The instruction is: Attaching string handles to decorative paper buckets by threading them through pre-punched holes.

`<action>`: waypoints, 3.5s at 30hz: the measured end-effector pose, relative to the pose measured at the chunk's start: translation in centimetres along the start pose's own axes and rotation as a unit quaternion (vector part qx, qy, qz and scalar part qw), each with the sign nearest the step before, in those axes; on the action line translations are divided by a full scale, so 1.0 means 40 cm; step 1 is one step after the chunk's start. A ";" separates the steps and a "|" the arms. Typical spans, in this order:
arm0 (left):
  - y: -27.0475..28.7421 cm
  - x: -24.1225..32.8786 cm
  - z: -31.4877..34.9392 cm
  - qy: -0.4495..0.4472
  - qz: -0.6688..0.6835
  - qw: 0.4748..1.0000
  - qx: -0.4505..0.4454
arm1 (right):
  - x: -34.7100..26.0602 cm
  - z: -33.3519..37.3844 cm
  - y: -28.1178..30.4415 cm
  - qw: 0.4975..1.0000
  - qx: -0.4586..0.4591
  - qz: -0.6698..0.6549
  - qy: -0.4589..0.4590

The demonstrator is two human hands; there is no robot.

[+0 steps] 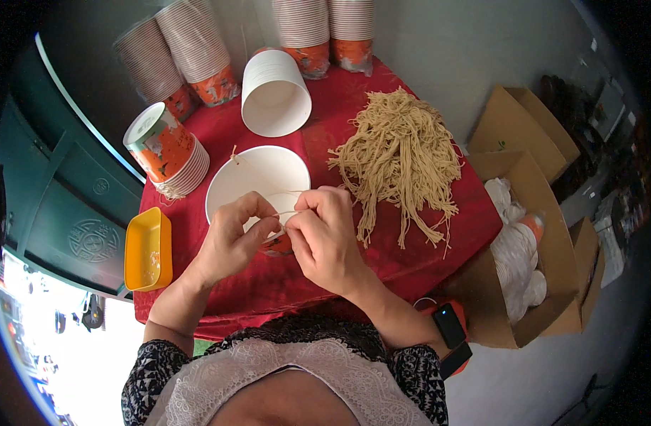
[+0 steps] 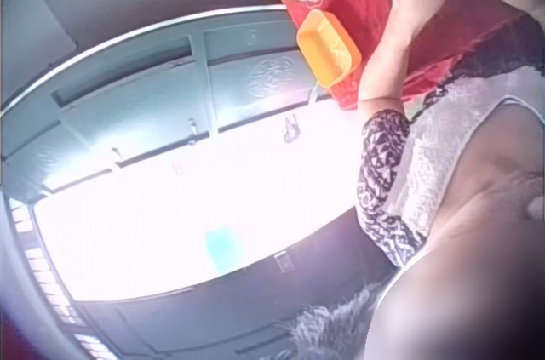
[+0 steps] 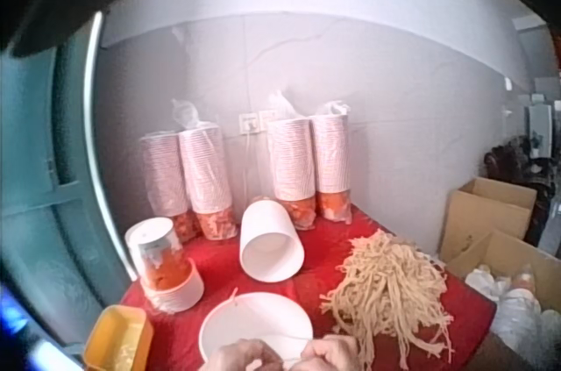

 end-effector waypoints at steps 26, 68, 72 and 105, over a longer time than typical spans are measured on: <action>0.008 0.020 -0.014 -0.064 -0.120 0.989 0.062 | 0.018 0.061 -0.007 0.997 0.072 0.003 0.012; -0.005 0.068 -0.012 -0.107 -0.062 0.992 0.007 | 0.020 0.049 -0.032 0.990 0.108 -0.054 -0.074; 0.001 0.083 -0.009 -0.151 -0.089 0.984 0.020 | 0.041 0.056 -0.040 0.980 0.092 -0.120 -0.131; -0.010 0.061 0.026 -0.097 -0.189 0.977 0.012 | 0.040 0.059 -0.043 0.983 0.097 -0.096 -0.122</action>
Point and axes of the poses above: each hand's wrist, its own z-axis away from the middle knuckle, its own y-axis out of the back of the hand, x = y × z, the point moved 10 cm from there along -z, towards the middle knuckle, and after that the axes turned 11 degrees about z, right-handed, at the moved point
